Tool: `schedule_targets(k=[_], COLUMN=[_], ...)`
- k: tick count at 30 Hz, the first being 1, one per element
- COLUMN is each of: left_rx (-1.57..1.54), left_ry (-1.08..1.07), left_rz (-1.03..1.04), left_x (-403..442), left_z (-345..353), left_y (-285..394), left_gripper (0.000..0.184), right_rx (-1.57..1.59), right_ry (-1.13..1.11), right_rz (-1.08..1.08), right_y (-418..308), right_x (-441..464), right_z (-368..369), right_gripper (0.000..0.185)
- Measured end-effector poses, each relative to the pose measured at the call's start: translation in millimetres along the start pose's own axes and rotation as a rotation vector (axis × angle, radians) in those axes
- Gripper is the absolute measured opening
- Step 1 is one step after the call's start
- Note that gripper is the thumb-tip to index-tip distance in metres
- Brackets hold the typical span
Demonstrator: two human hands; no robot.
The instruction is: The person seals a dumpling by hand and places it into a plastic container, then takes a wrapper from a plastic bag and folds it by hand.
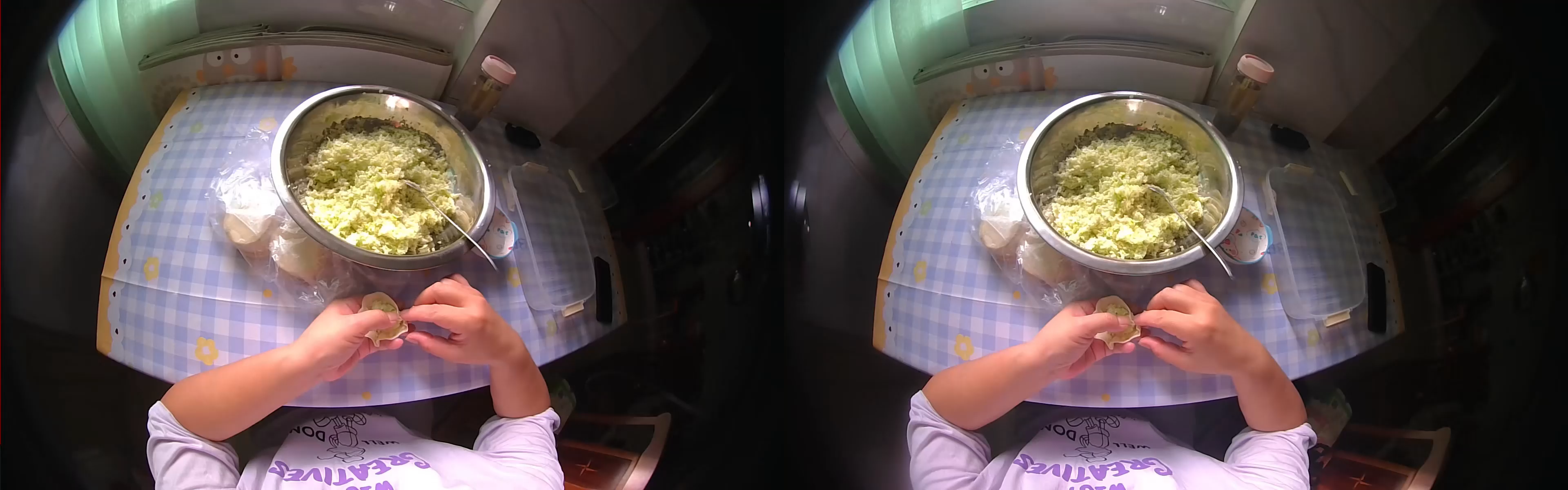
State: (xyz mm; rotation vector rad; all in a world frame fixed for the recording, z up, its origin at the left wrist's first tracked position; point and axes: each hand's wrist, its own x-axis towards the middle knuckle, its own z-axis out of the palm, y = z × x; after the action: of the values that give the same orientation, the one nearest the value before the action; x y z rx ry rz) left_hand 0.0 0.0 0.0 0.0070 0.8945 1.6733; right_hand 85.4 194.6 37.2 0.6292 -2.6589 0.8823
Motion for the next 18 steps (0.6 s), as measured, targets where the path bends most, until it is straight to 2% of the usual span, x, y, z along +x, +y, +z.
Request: schedule_targets(k=[11, 18], left_rx=[0.034, 0.088], left_ry=[-0.022, -0.017], left_rz=[0.036, 0.046], left_x=[1, 1], left_z=[4, 6], left_y=[-4, -5], left_gripper=[0.027, 0.026], right_rx=[-0.051, 0.014], right_ry=[0.056, 0.073], right_rz=[-0.028, 0.041], right_y=[1, -1], right_x=[1, 1], right_z=[6, 8], right_gripper=[0.016, 0.015])
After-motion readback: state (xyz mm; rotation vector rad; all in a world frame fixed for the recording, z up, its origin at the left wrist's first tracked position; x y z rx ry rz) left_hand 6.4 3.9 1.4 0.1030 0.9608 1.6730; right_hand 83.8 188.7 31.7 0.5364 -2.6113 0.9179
